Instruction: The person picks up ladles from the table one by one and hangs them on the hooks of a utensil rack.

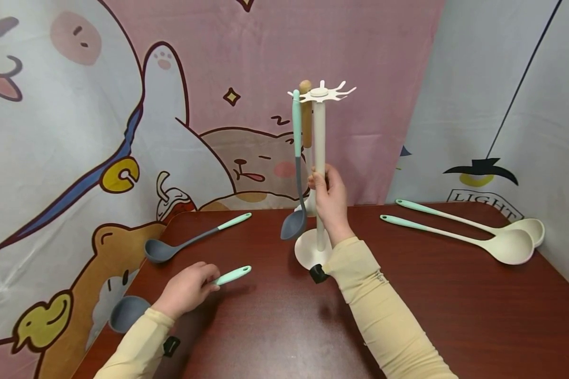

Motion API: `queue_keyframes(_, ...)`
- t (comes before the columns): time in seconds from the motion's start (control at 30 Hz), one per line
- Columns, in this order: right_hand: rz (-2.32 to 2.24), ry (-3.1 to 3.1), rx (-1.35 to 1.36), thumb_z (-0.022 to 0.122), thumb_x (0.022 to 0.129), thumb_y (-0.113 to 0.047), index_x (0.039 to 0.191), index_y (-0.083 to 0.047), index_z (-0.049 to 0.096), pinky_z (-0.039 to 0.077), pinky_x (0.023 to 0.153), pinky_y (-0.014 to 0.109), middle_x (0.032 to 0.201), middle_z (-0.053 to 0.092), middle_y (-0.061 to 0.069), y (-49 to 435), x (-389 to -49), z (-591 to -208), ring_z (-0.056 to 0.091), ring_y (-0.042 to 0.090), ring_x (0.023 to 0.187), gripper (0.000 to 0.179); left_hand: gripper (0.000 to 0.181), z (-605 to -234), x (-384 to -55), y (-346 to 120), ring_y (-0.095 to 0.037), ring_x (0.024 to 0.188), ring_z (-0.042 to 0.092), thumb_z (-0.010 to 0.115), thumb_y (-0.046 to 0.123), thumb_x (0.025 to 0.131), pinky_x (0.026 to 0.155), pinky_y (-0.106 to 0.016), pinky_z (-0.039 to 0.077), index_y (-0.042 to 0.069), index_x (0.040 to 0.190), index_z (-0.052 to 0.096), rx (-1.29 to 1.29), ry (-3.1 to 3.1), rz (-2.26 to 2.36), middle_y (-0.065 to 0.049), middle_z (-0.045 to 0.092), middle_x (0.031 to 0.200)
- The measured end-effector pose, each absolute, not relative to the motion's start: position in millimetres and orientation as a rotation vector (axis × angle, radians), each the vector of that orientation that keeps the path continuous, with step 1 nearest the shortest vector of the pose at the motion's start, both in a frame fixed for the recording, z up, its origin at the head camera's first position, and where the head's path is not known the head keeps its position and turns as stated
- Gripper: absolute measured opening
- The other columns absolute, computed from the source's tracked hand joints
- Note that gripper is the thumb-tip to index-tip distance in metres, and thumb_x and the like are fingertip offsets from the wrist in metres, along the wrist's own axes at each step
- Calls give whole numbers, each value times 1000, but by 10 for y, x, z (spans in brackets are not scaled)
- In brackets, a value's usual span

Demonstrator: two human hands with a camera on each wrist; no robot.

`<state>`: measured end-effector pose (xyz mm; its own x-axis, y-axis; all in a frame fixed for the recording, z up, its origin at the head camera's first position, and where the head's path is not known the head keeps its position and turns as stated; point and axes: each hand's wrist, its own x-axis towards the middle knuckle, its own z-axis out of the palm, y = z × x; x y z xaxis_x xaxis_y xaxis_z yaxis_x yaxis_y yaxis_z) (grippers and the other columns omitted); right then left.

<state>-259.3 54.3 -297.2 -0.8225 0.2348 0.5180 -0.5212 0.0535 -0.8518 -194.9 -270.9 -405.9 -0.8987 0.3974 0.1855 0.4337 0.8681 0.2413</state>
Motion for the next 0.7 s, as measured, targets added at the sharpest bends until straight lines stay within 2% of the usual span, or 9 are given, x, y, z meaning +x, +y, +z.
queue_keyframes(0.37, 1831, -1802, 279, 50, 103, -4, 119, 14, 55, 51, 89, 34, 101, 60, 29, 543, -2596, -2967, 61, 39, 97, 24, 26, -3989, -1975, -2662, -9, 67, 44, 83, 9, 79, 57, -25, 39, 21, 87, 62, -720, -2818, -473, 10, 46, 77)
queue_keyframes(0.7, 1822, -1813, 275, 49, 103, -4, 118, 13, 54, 51, 90, 35, 100, 60, 28, 541, -2596, -2979, 61, 40, 97, 24, 27, -3882, -2004, -2526, -10, 72, 47, 83, 6, 79, 61, -28, 44, 19, 93, 63, -761, -2690, -569, 8, 51, 83)
